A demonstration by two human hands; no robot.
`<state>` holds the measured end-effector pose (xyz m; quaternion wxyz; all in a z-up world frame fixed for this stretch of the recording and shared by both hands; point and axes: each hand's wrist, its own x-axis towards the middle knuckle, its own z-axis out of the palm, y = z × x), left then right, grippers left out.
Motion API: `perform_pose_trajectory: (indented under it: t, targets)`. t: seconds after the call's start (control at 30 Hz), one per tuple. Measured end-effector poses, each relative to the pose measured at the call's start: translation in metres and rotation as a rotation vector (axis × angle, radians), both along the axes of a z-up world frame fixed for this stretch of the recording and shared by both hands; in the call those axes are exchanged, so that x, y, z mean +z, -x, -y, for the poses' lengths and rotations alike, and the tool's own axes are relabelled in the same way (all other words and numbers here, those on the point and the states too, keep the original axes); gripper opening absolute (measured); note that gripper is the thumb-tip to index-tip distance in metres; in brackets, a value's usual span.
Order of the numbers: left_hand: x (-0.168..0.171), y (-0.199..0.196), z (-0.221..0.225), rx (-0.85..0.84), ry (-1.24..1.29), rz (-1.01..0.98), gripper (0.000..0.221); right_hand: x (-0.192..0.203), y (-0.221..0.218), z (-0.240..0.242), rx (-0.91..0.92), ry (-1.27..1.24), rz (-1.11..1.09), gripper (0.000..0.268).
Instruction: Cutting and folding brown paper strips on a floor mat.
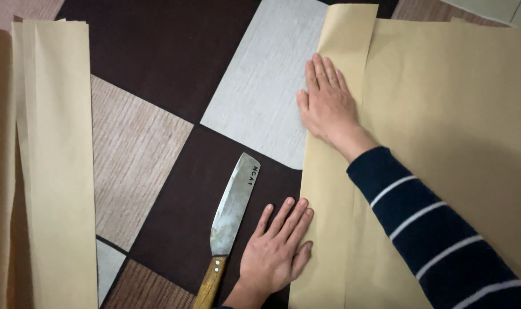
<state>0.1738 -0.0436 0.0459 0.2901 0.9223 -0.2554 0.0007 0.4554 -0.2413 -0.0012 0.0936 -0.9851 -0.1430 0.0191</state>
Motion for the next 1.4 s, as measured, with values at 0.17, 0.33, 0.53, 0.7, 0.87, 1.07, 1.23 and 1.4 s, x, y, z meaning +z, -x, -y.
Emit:
perform_pose_trajectory:
  t: [0.17, 0.33, 0.53, 0.7, 0.87, 1.07, 1.23, 1.4]
  targets:
    - [-0.004, 0.0, 0.0, -0.01, -0.003, -0.035, 0.065, 0.002, -0.036, 0.001, -0.046, 0.044, -0.114, 0.079]
    - [-0.005, 0.001, 0.001, -0.027, -0.029, -0.051, 0.067, -0.002, -0.034, 0.001, -0.076, 0.005, -0.12, 0.079]
    - [-0.008, 0.0, 0.0, -0.007, -0.054, -0.004, 0.069, -0.014, 0.042, -0.019, -0.067, -0.007, 0.118, 0.076]
    - [-0.008, 0.0, 0.0, -0.009, -0.042, -0.014, 0.068, -0.015, 0.044, -0.017, -0.035, -0.008, 0.174, 0.079]
    - [-0.009, 0.0, 0.001, -0.016, -0.048, -0.049, 0.066, -0.005, -0.005, -0.011, -0.047, 0.0, 0.047, 0.079]
    - [-0.01, 0.0, 0.001, -0.024, -0.026, -0.059, 0.067, -0.008, -0.049, -0.007, -0.087, 0.008, 0.002, 0.079]
    - [-0.011, -0.002, 0.0, -0.033, -0.024, -0.055, 0.069, -0.012, -0.075, -0.004, -0.104, 0.034, -0.009, 0.08]
    - [-0.009, -0.003, 0.0, -0.044, -0.014, -0.079, 0.067, -0.007, -0.096, -0.001, -0.113, 0.039, -0.087, 0.084]
